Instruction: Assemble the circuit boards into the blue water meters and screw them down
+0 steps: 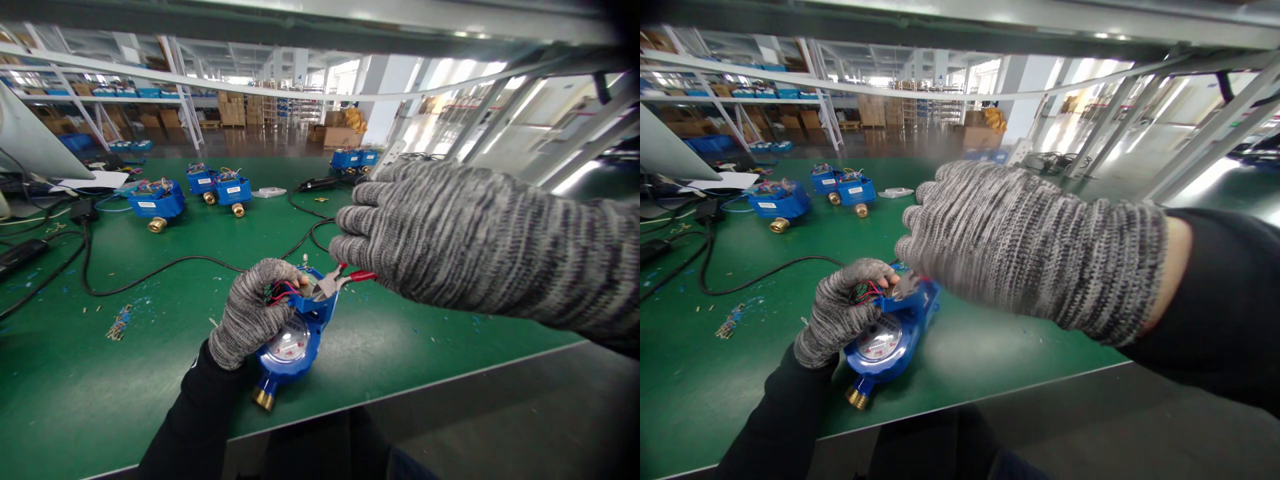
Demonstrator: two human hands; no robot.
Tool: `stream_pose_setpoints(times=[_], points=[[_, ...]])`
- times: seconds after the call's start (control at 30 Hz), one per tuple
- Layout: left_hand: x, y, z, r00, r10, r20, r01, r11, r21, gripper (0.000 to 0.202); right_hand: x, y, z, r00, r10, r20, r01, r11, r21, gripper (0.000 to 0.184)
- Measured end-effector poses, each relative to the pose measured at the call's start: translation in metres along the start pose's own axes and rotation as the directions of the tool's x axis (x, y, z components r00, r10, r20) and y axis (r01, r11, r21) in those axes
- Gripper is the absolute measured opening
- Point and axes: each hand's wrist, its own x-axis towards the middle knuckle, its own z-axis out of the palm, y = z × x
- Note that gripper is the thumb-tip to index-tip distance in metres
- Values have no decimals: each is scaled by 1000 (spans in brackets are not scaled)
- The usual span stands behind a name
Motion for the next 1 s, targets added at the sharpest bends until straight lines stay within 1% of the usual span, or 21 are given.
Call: stream_pose_setpoints(times=[0.07,0.1,0.23,0.37,0.43,0.5,0.7,0.9,1.0], points=[[0,0,0,1000,-3,-4,3,1000,6,27,1,-2,-3,995,-101,-7,99,990,-102,30],[0,0,-1,1000,-5,-5,5,1000,6,26,2,-3,-4,994,-112,-1,110,985,-136,29],[-1,0,-1,1000,-30,-4,30,999,-13,24,3,-10,-8,998,-58,39,64,981,-186,22],[0,-1,0,999,-24,-26,24,1000,-15,26,1,-18,-7,1000,-18,19,22,966,-258,19],[0,-1,0,999,-16,-29,16,1000,-9,25,1,-18,-4,1000,-8,30,15,971,-240,16],[0,-1,0,999,-19,-27,19,1000,-7,23,0,-15,0,999,5,46,4,983,-184,12],[0,1,1,1000,-12,-29,12,1000,-17,22,-1,-5,11,998,21,63,-21,1000,-11,19],[0,0,1,999,-21,-27,20,1000,-16,21,0,-4,15,999,10,53,-12,999,32,20],[0,-1,0,1000,-19,-22,18,999,-30,20,-1,-5,16,997,29,67,-32,999,39,19]])
